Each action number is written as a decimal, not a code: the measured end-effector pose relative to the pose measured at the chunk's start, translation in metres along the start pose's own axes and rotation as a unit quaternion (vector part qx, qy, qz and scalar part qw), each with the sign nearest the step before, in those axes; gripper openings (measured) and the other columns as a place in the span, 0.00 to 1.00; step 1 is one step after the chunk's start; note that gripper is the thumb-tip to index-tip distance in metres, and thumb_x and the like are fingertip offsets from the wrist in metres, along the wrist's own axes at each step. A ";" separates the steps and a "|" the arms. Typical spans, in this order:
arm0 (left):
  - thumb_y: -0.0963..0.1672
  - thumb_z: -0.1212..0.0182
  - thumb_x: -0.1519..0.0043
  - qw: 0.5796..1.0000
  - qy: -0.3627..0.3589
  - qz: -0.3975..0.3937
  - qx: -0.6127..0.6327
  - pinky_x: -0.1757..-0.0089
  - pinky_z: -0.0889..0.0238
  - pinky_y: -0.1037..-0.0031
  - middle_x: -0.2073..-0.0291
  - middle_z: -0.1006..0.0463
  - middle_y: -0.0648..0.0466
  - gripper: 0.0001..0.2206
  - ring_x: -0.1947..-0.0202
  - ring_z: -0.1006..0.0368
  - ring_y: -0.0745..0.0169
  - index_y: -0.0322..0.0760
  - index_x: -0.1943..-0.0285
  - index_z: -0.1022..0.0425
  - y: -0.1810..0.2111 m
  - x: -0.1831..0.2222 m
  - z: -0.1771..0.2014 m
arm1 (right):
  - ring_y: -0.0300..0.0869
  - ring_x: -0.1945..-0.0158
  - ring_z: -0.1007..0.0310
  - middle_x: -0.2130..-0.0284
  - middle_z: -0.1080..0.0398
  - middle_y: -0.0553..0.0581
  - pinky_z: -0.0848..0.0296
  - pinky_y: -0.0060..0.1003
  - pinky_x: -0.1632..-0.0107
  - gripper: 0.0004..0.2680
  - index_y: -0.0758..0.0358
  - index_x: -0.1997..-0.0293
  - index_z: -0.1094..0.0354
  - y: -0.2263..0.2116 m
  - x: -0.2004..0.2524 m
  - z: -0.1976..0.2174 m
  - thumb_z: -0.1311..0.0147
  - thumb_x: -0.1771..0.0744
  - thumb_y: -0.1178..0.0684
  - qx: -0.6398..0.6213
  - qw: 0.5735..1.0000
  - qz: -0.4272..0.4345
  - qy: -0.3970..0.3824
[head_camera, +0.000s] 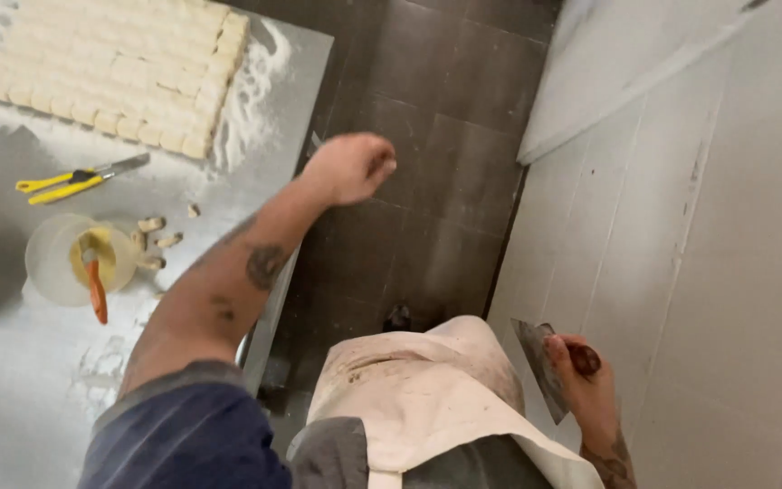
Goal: Picking up small, square-cut pieces of dough from a floured workbench and arranging them in neat rows on a large black baking tray.
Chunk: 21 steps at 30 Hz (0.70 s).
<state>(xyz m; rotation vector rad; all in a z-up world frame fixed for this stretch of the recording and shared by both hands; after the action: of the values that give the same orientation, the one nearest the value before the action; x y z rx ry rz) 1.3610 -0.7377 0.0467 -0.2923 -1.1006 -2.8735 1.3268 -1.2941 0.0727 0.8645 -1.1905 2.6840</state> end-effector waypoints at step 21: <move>0.53 0.54 0.29 0.949 -0.134 0.273 -0.080 0.58 0.21 0.52 0.57 0.08 0.53 0.24 0.57 0.12 0.41 0.47 0.56 0.08 -0.167 -0.168 0.046 | 0.44 0.45 0.21 0.52 0.18 0.58 0.29 0.40 0.36 0.11 0.61 0.59 0.28 -0.588 -0.613 -0.168 0.46 0.21 0.52 0.161 0.831 0.400 -0.351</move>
<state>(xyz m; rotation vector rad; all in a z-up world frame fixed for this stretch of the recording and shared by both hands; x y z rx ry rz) 1.5137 -0.5858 -0.0620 -0.8664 -0.6659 -2.4609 1.9327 -0.6761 0.0466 1.8978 -1.4921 3.4199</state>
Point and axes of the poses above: each hand's wrist, its own x-axis away from the middle knuckle, its own z-axis out of the back of the hand, y = z × x, the point moved 7 cm from there along -x, towards the middle knuckle
